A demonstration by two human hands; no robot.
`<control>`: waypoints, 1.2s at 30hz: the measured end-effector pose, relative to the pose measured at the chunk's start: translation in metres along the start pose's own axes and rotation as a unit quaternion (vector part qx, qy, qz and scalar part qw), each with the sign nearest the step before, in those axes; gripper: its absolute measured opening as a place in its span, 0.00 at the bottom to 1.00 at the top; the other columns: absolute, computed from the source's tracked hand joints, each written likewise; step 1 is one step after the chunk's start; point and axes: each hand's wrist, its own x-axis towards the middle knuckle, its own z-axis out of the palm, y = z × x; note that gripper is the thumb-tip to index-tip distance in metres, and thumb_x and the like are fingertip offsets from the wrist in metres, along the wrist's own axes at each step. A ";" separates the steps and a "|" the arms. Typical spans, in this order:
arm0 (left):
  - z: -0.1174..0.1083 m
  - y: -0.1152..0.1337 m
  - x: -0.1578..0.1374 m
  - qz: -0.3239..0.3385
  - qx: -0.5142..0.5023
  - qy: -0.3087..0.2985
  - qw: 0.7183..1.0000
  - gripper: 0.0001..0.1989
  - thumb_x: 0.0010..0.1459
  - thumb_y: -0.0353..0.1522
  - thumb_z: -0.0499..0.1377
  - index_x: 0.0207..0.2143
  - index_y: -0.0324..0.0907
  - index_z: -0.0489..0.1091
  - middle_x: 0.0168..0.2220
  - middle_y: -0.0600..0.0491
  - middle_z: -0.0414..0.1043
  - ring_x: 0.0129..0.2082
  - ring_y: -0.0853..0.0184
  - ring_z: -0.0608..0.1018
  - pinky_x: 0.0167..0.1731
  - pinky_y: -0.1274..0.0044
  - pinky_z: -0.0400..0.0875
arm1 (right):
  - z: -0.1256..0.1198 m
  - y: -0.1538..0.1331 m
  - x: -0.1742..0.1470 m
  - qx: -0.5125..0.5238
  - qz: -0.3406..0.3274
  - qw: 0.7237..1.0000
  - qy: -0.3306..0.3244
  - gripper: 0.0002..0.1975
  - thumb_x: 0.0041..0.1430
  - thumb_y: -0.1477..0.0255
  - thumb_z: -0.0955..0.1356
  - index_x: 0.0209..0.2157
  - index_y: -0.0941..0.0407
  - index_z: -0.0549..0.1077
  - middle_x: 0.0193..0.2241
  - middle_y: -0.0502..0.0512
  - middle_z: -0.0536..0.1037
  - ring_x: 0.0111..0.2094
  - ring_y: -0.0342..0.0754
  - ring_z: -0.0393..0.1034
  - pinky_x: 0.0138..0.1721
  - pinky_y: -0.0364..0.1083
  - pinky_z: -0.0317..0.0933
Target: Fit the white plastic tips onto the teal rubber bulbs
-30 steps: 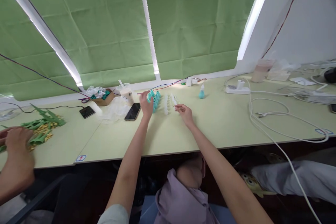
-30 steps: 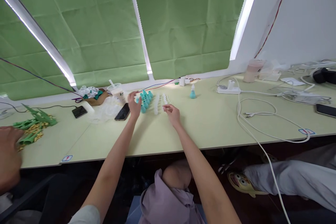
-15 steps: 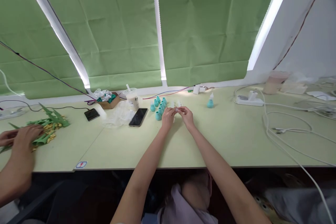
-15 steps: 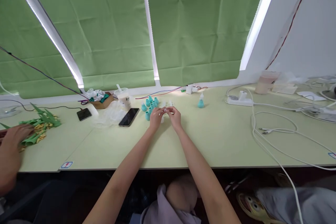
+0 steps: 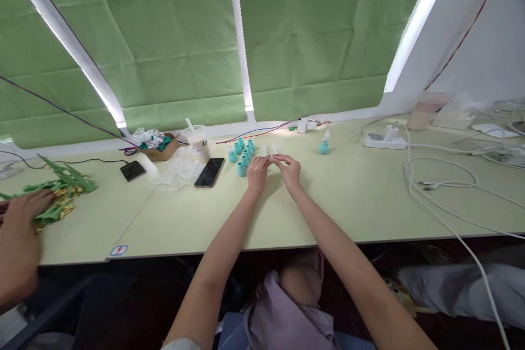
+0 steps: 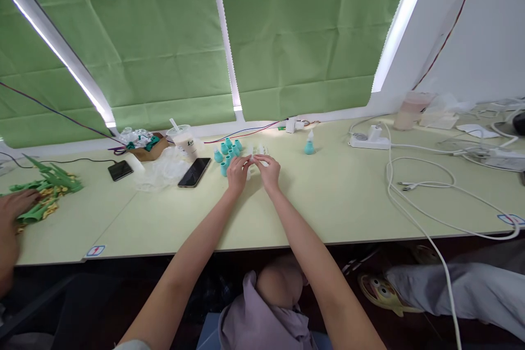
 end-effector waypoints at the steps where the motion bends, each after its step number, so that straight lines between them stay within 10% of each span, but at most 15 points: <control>1: -0.001 0.001 0.000 0.001 0.002 0.006 1.000 0.17 0.63 0.39 0.48 0.44 0.43 0.73 0.35 0.48 0.75 0.36 0.65 0.72 0.37 0.74 0.64 | 0.000 -0.001 0.000 0.007 0.008 1.000 -0.004 0.08 0.47 0.64 0.71 0.27 0.53 0.78 0.34 0.54 0.79 0.41 0.51 0.72 0.49 0.51 0.62; 12: 0.004 0.004 0.001 0.059 0.033 0.086 0.994 0.12 0.60 0.37 0.53 0.38 0.44 0.75 0.27 0.52 0.74 0.29 0.70 0.70 0.29 0.78 0.61 | -0.006 0.004 0.007 0.045 0.053 0.998 0.005 0.12 0.40 0.62 0.73 0.27 0.55 0.78 0.31 0.53 0.80 0.39 0.51 0.73 0.47 0.50 0.63; 31: 0.000 0.007 0.004 0.064 0.031 0.052 0.996 0.13 0.61 0.38 0.52 0.40 0.46 0.75 0.28 0.53 0.72 0.31 0.70 0.70 0.29 0.78 0.60 | -0.013 0.005 0.016 0.095 0.112 0.988 -0.046 0.19 0.41 0.63 0.73 0.37 0.55 0.75 0.34 0.53 0.79 0.37 0.46 0.72 0.41 0.46 0.64; 36: 0.000 0.007 0.003 0.067 0.032 0.029 0.997 0.12 0.61 0.36 0.53 0.42 0.47 0.74 0.30 0.52 0.73 0.33 0.69 0.70 0.28 0.79 0.60 | -0.033 0.014 0.029 -0.006 0.128 0.991 0.038 0.17 0.46 0.64 0.69 0.39 0.57 0.74 0.35 0.55 0.79 0.35 0.45 0.71 0.37 0.45 0.63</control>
